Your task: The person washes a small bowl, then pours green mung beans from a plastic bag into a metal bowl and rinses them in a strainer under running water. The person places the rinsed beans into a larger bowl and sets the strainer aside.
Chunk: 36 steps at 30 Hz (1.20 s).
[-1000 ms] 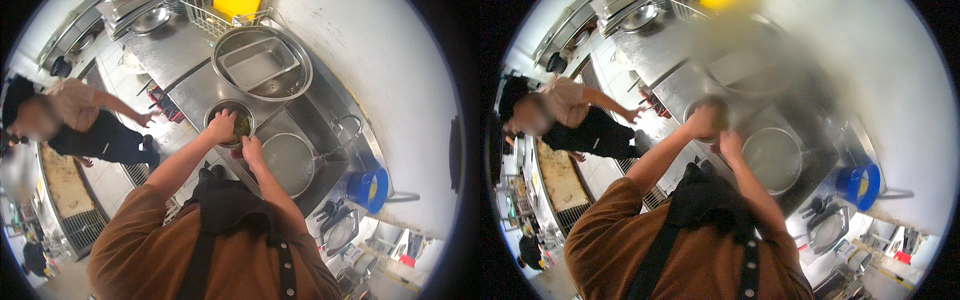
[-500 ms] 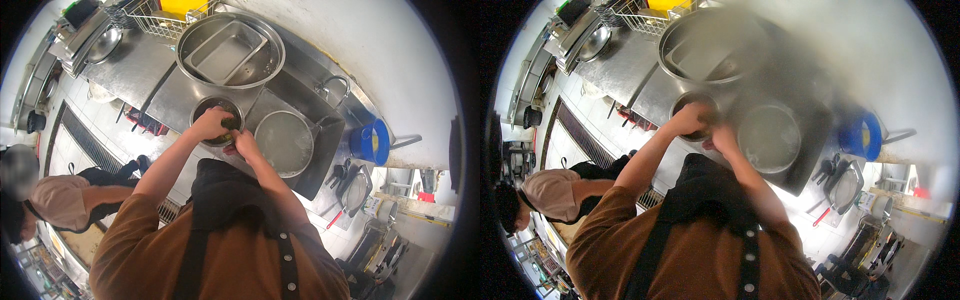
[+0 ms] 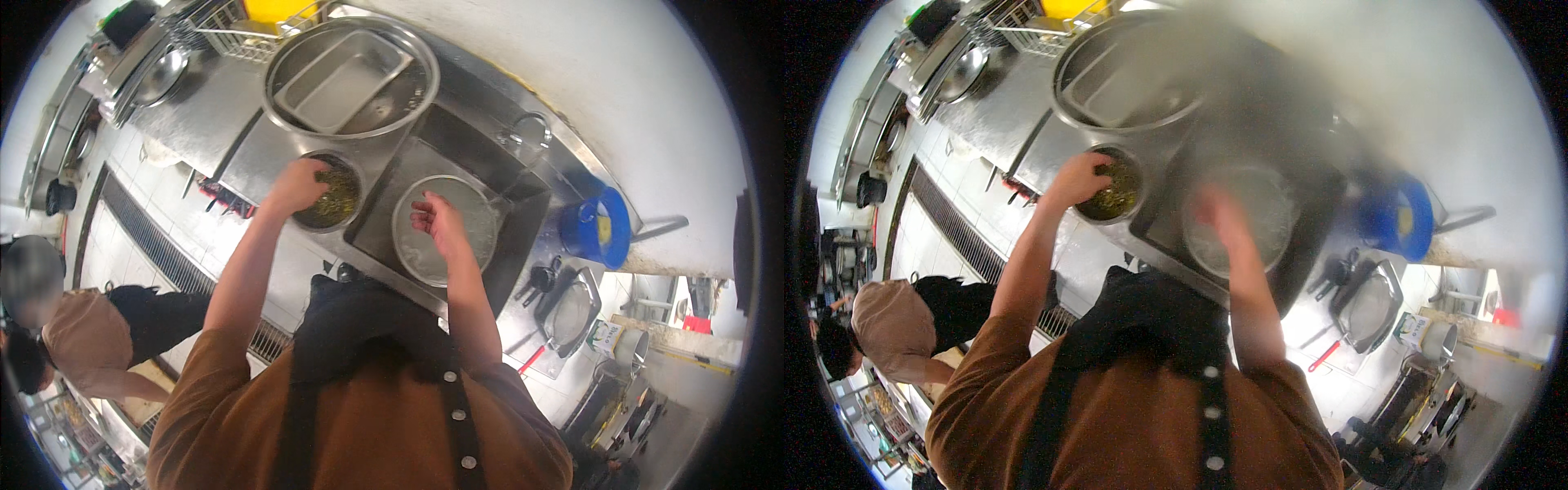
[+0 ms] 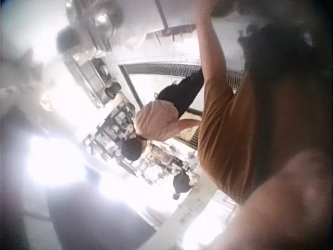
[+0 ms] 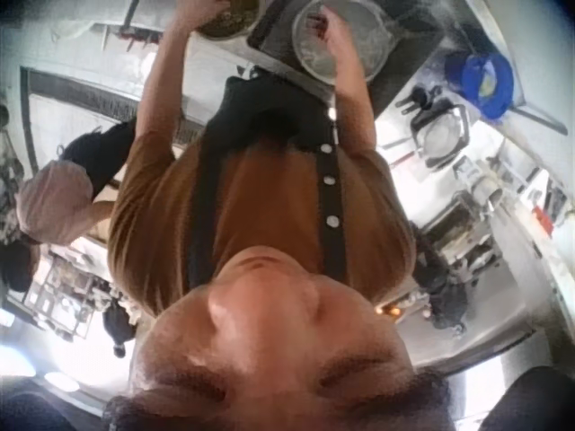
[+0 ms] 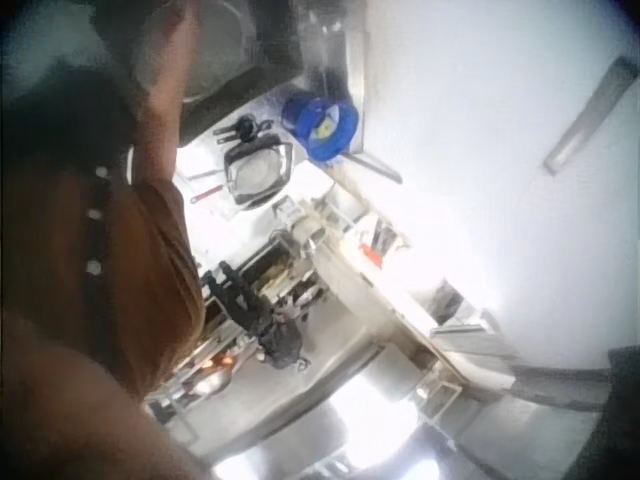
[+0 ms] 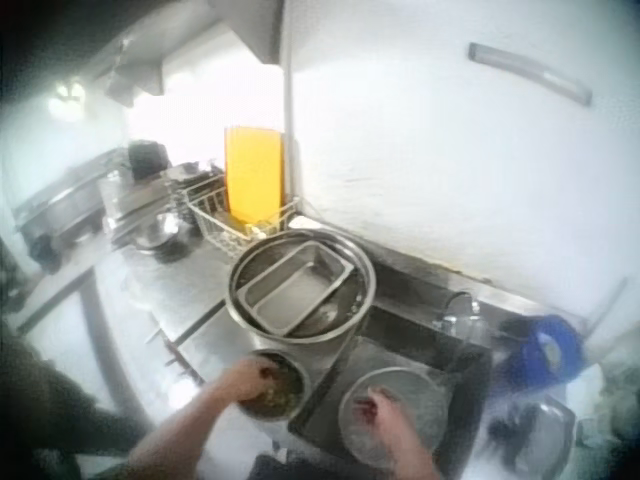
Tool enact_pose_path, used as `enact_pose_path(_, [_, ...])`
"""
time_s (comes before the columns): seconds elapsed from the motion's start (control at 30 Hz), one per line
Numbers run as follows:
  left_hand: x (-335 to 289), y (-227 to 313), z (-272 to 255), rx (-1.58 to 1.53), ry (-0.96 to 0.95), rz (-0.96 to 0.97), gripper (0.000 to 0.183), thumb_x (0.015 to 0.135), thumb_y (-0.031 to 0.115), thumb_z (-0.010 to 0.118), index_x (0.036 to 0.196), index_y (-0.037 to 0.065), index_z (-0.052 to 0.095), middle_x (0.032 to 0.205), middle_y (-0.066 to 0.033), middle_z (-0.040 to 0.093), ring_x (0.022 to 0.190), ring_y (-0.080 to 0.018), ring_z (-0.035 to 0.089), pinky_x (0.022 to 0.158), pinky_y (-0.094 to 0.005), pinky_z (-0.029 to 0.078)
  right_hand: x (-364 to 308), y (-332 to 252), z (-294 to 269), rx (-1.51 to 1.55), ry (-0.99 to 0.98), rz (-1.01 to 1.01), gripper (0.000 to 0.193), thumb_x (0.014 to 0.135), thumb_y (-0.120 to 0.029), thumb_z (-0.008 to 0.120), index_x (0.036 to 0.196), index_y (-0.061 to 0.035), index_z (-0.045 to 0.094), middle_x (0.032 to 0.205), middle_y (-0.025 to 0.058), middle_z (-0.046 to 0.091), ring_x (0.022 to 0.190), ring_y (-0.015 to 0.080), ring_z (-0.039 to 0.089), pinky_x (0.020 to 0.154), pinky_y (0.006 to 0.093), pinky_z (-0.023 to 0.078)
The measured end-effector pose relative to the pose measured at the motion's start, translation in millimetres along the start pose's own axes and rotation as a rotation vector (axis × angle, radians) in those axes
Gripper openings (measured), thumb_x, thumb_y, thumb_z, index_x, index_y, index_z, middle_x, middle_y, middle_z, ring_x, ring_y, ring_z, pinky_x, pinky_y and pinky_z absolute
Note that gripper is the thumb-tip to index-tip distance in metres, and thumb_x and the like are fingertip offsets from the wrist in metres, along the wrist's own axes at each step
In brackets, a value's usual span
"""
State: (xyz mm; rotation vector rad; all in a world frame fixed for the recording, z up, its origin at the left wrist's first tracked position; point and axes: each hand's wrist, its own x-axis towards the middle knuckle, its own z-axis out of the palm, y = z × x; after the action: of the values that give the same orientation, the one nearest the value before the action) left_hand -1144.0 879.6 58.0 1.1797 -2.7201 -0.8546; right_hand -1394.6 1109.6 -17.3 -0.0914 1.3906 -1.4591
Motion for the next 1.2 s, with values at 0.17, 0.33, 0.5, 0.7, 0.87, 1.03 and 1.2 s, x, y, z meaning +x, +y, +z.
enact_pose_path(0.17, [-5, 94, -8, -0.009, 0.391, -0.017, 0.034, 0.092, 0.015, 0.062, 0.121, 0.001, 0.073, 0.116, -0.0257, 0.073, 0.111, -0.0426, 0.069, 0.098, -0.0501, 0.054, 70, -31, -118, 0.230, 0.202, -0.216, 0.023, 0.103, -0.023, 0.059, 0.110, -0.0015, 0.064, 0.095, 0.0109, 0.067, 0.081, 0.0251, 0.066, 0.073, 0.0392, 0.057])
enact_pose_path(0.33, [27, 220, 73, -0.273, -0.107, 0.267, 0.032, 0.097, 0.025, 0.064, 0.117, 0.001, 0.073, 0.109, -0.0237, 0.074, 0.097, -0.0418, 0.072, 0.087, -0.0484, 0.057, 114, -71, -187, 0.910, 0.221, -0.105, 0.015, 0.103, -0.010, 0.050, 0.103, -0.0002, 0.062, 0.090, 0.0094, 0.066, 0.076, 0.0265, 0.063, 0.070, 0.0402, 0.055])
enact_pose_path(0.5, [117, 314, 217, -0.957, -0.379, 0.351, 0.027, 0.099, 0.023, 0.064, 0.092, -0.002, 0.072, 0.082, -0.0127, 0.074, 0.072, -0.0192, 0.072, 0.066, -0.0347, 0.055, 109, -85, -191, 0.686, 0.154, -0.166, 0.017, 0.104, -0.015, 0.053, 0.095, -0.0037, 0.062, 0.081, 0.0057, 0.064, 0.069, 0.0185, 0.062, 0.061, 0.0307, 0.053])
enact_pose_path(0.7, [183, 362, 287, -1.020, -0.024, -0.182, 0.025, 0.099, 0.020, 0.063, 0.104, -0.003, 0.070, 0.082, -0.0163, 0.072, 0.077, -0.0372, 0.071, 0.074, -0.0443, 0.059, 81, -88, -199, 0.729, -0.052, -0.185, 0.030, 0.109, -0.025, 0.046, 0.126, -0.0067, 0.064, 0.113, 0.0085, 0.072, 0.099, 0.0209, 0.072, 0.087, 0.0364, 0.060])
enact_pose_path(0.87, [169, 362, 280, -0.107, 0.014, 0.189, 0.031, 0.096, 0.024, 0.059, 0.117, 0.007, 0.073, 0.120, -0.0186, 0.071, 0.118, -0.0371, 0.065, 0.101, -0.0528, 0.050, 128, -76, -228, 0.502, -0.239, -0.322, 0.046, 0.109, -0.034, 0.043, 0.132, 0.0026, 0.059, 0.122, 0.0187, 0.069, 0.110, 0.0377, 0.068, 0.097, 0.0500, 0.057])
enact_pose_path(1.03, [97, 319, 265, -0.628, 0.285, 0.461, 0.030, 0.097, 0.021, 0.063, 0.121, 0.003, 0.071, 0.119, -0.0218, 0.069, 0.123, -0.0428, 0.060, 0.107, -0.0522, 0.047, 198, -77, -257, 0.491, -0.120, -0.350, 0.051, 0.108, -0.034, 0.041, 0.129, 0.0100, 0.056, 0.120, 0.0258, 0.067, 0.114, 0.0429, 0.065, 0.102, 0.0533, 0.055])
enact_pose_path(1.2, [-22, 213, 202, -0.620, 0.024, -0.154, 0.031, 0.099, 0.026, 0.066, 0.120, 0.004, 0.073, 0.118, -0.0192, 0.072, 0.107, -0.0316, 0.071, 0.094, -0.0418, 0.055, 167, -125, -227, 0.989, -0.036, -0.041, 0.033, 0.102, -0.019, 0.053, 0.123, 0.0049, 0.061, 0.120, 0.0255, 0.067, 0.118, 0.0434, 0.064, 0.099, 0.0532, 0.055])
